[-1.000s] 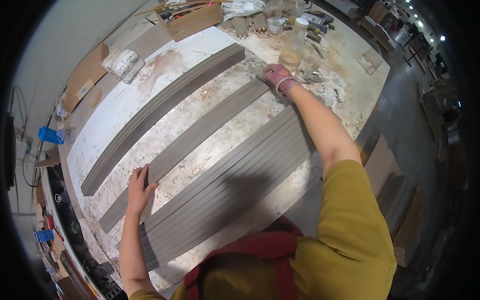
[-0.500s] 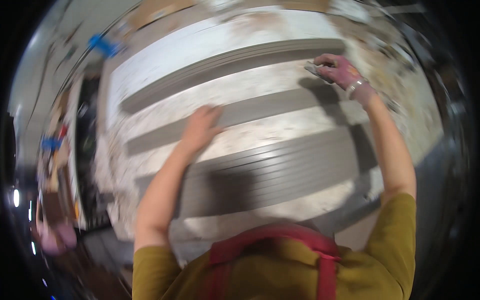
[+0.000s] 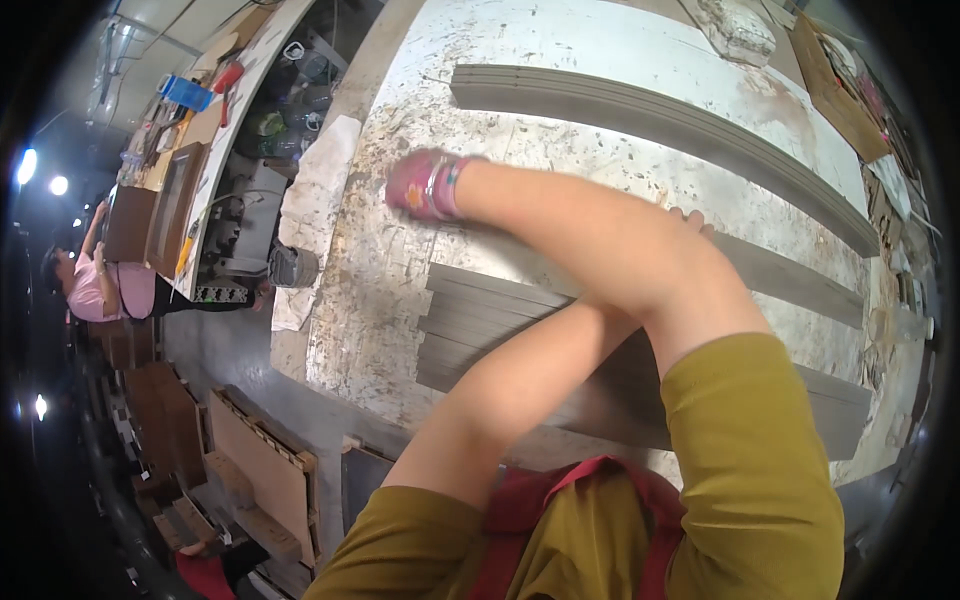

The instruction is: The person sands wooden furniture components by hand with a sanding block at a workbench.

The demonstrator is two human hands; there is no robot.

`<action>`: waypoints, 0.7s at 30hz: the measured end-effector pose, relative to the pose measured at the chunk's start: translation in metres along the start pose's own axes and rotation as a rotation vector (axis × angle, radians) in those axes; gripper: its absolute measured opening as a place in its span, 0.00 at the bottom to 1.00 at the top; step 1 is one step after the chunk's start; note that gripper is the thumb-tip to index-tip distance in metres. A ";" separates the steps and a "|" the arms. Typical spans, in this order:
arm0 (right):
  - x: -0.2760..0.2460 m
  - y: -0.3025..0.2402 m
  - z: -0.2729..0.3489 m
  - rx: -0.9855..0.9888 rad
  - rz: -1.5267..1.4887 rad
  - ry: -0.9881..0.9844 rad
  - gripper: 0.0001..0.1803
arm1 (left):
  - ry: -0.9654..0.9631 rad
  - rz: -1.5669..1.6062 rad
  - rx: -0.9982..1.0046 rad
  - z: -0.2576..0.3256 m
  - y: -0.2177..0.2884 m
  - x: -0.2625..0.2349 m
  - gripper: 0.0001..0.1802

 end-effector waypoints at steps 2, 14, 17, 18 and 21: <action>-0.010 0.024 0.008 0.041 0.103 0.153 0.14 | 0.022 0.037 -0.007 -0.005 -0.003 0.012 0.24; 0.008 0.102 0.412 0.676 -0.576 0.839 0.17 | -0.163 0.235 0.057 -0.039 -0.015 0.003 0.24; 0.024 0.104 0.496 0.880 -0.709 0.965 0.17 | -0.579 0.574 -0.039 -0.051 0.007 -0.032 0.22; 0.028 0.102 0.518 0.921 -0.841 0.963 0.17 | -0.696 0.695 -0.137 -0.049 0.018 -0.042 0.22; 0.050 0.098 0.567 0.952 -1.025 0.969 0.17 | -0.922 0.672 -0.119 -0.045 0.033 -0.041 0.23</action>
Point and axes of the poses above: each hand's wrist, its own z-axis away from the middle knuckle, its own x-axis out of the palm, y = z × x, the point moved 1 cm from there along -z, towards the middle knuckle, and after that the axes turned 1 degree about y, right-handed, at the moved point
